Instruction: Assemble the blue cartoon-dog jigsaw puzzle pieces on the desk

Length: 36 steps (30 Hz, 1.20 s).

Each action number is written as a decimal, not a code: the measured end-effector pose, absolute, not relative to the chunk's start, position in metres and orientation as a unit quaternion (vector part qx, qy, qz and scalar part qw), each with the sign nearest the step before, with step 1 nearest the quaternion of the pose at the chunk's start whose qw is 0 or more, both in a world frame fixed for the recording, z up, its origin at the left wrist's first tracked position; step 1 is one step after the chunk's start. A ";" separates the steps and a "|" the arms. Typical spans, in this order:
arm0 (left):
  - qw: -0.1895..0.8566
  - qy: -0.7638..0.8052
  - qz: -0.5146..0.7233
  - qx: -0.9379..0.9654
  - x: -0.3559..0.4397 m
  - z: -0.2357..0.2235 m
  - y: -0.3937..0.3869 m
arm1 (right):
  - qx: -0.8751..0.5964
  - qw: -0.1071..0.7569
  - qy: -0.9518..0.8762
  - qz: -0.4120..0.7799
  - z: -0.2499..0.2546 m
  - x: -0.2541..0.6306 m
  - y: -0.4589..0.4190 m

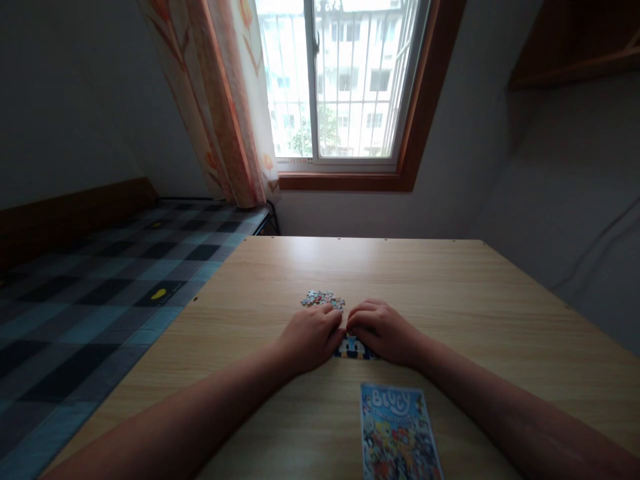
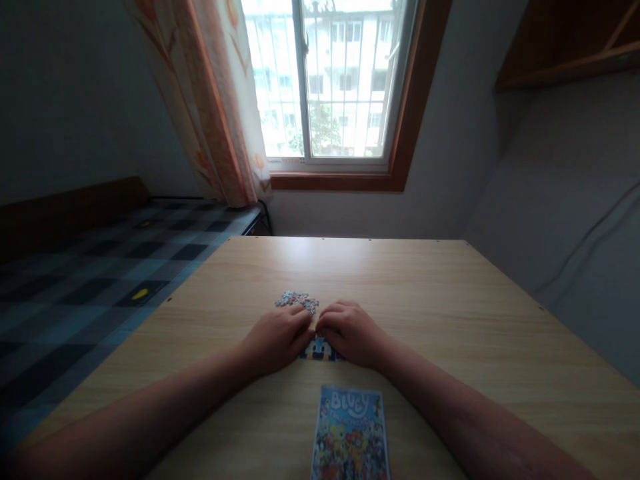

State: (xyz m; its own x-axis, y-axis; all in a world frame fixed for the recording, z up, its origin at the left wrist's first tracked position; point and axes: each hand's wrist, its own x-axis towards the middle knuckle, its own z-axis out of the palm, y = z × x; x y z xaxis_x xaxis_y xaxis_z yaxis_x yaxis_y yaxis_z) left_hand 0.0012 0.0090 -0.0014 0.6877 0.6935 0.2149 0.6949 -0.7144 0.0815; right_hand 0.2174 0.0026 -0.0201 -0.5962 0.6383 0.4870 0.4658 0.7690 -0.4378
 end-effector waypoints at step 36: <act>0.004 -0.374 -0.116 -0.920 0.001 -0.002 0.010 | -0.313 0.324 -0.882 0.140 -0.019 0.218 0.002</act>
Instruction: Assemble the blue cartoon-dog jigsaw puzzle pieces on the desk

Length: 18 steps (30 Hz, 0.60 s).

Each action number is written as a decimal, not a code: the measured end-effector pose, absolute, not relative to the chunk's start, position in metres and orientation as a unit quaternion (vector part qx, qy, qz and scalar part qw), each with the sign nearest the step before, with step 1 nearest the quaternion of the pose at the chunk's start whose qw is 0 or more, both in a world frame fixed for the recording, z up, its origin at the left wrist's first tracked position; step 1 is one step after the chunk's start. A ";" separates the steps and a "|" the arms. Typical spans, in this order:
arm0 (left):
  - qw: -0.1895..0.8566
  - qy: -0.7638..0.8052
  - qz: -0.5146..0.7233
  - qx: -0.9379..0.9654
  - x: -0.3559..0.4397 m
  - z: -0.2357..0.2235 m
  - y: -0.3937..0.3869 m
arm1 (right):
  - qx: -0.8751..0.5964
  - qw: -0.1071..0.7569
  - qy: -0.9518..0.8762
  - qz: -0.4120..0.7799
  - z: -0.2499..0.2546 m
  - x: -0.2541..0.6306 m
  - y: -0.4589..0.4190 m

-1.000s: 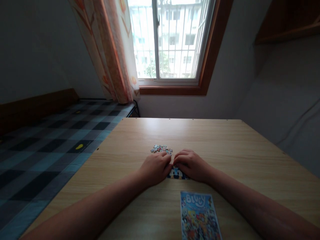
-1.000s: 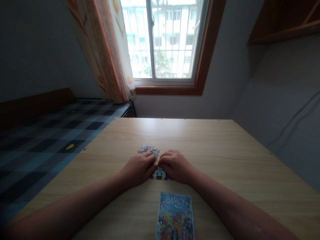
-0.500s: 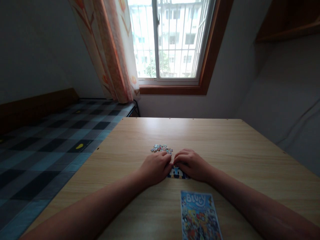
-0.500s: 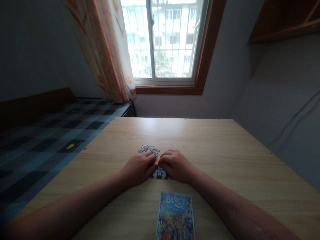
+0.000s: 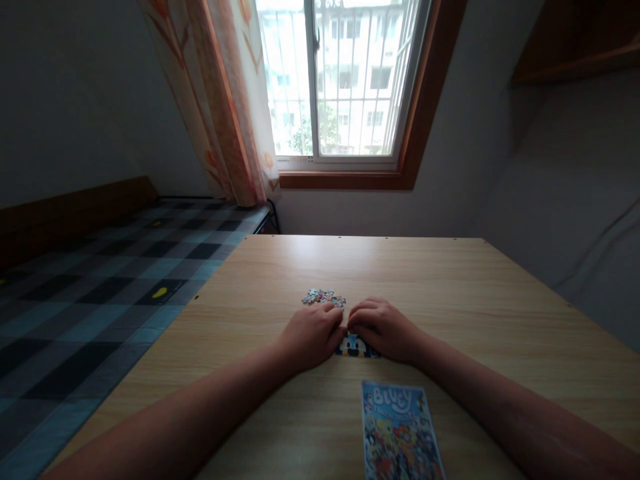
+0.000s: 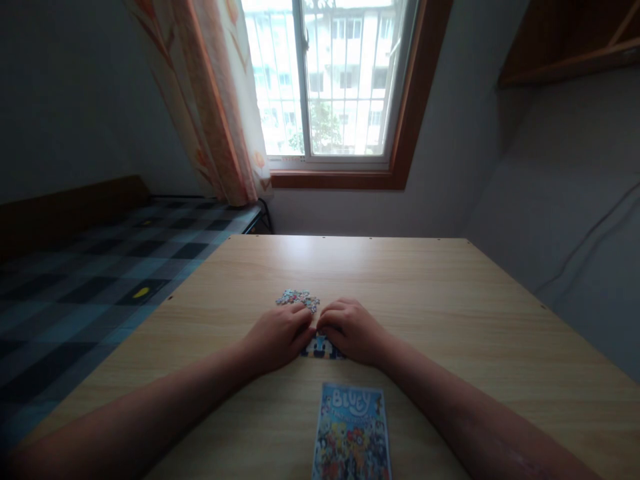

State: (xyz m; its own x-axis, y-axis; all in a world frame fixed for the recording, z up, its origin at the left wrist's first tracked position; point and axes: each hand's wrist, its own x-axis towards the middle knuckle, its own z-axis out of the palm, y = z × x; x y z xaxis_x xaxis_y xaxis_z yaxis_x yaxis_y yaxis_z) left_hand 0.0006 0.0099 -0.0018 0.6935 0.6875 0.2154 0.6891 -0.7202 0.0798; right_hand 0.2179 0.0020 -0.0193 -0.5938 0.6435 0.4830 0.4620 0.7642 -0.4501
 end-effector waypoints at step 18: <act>0.000 -0.377 -0.114 -0.919 0.001 -0.001 0.010 | -0.315 0.322 -0.882 0.140 -0.019 0.218 0.002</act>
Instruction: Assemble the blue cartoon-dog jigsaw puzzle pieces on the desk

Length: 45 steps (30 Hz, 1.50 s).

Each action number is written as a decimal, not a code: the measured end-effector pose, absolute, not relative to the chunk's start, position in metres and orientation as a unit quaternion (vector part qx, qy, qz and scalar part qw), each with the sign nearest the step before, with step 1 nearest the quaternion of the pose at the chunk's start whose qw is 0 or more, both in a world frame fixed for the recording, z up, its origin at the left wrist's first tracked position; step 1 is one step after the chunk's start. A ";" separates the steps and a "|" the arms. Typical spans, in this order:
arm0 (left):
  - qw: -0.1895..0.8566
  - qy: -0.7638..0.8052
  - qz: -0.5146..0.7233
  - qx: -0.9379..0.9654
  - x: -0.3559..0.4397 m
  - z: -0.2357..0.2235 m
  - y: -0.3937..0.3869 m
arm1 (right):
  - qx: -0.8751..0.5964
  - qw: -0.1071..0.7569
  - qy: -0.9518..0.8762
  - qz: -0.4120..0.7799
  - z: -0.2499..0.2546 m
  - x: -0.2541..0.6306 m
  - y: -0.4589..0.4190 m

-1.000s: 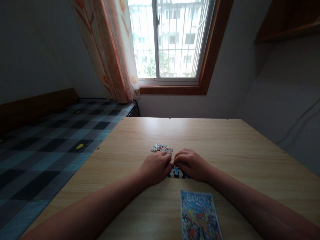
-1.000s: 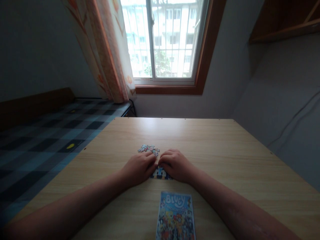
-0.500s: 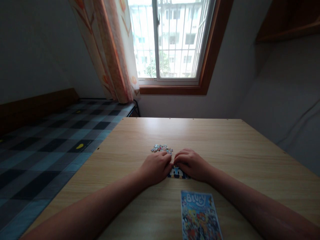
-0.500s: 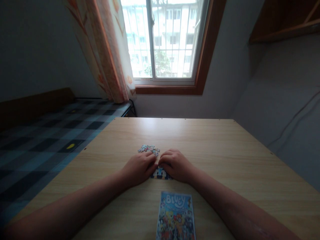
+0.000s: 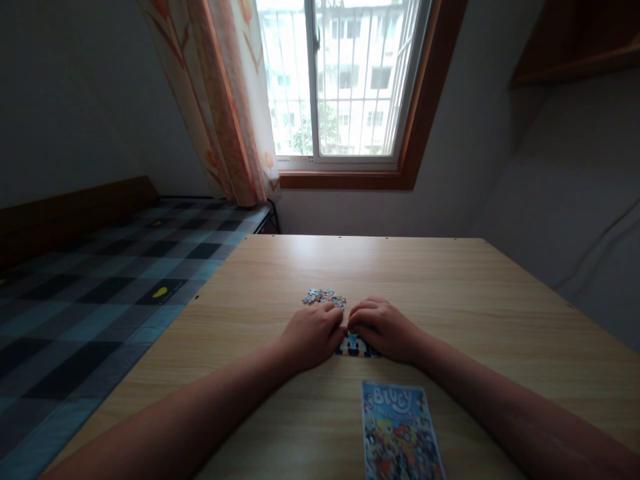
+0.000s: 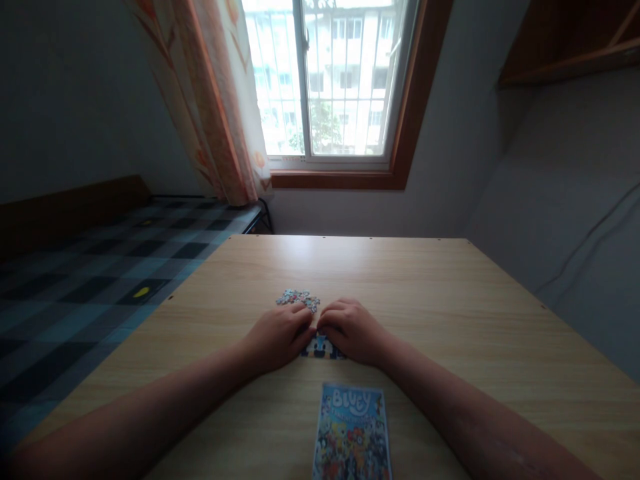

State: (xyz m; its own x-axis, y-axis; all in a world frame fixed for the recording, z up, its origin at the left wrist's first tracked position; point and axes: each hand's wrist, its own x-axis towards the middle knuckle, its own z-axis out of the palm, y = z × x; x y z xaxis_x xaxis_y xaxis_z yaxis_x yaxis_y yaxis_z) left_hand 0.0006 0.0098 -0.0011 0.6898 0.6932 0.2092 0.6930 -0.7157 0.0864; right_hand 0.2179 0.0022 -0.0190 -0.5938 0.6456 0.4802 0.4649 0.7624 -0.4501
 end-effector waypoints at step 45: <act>0.006 0.386 0.112 0.916 0.002 -0.001 0.009 | -0.321 0.314 -0.881 0.149 -0.020 0.219 0.003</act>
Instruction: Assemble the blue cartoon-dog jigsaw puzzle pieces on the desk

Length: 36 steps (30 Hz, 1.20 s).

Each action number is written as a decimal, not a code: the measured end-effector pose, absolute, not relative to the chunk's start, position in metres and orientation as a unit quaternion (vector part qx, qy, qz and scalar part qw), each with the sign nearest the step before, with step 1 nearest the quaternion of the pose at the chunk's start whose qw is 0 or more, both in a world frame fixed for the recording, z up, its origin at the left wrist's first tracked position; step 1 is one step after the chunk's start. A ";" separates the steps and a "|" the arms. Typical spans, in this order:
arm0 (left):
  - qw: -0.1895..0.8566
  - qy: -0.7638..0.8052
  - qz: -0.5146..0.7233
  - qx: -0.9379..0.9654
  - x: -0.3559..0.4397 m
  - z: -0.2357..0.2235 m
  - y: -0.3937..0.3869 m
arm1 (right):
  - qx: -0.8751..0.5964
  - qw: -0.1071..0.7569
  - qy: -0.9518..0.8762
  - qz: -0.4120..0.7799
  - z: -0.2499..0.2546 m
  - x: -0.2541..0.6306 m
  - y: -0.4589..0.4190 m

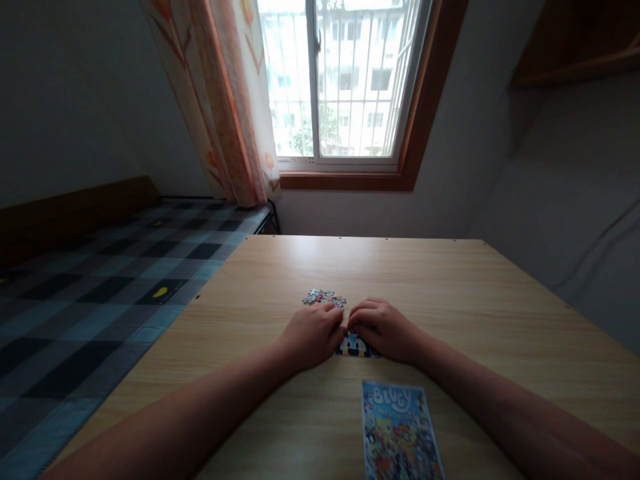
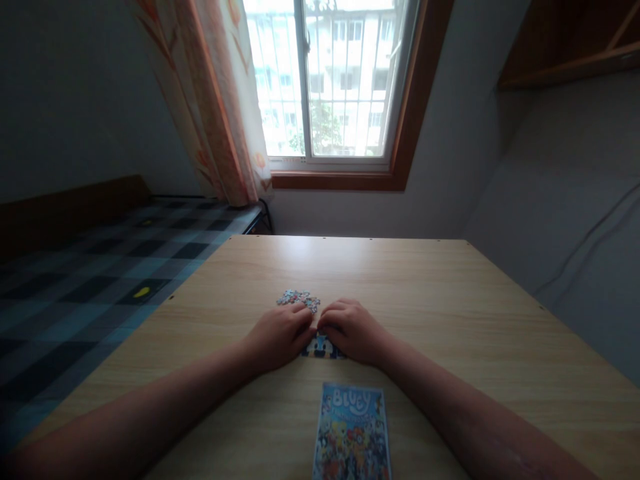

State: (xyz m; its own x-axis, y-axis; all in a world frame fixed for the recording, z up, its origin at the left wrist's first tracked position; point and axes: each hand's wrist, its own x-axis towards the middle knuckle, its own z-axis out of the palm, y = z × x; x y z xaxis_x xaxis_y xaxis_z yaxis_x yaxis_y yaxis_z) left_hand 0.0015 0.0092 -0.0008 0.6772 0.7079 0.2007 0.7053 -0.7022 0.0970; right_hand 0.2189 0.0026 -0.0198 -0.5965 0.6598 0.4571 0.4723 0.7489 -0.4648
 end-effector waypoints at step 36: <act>-0.013 0.418 0.077 0.905 0.001 0.005 0.006 | -0.469 0.153 -0.852 0.173 0.006 0.226 -0.011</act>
State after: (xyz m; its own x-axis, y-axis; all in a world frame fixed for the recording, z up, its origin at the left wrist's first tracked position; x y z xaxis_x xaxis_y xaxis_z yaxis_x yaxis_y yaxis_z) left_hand 0.0011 0.0059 0.0046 0.6382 0.7549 0.1511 0.7590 -0.6498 0.0403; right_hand 0.2256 -0.0110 0.0060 -0.5133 0.8526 0.0978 0.7468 0.4999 -0.4386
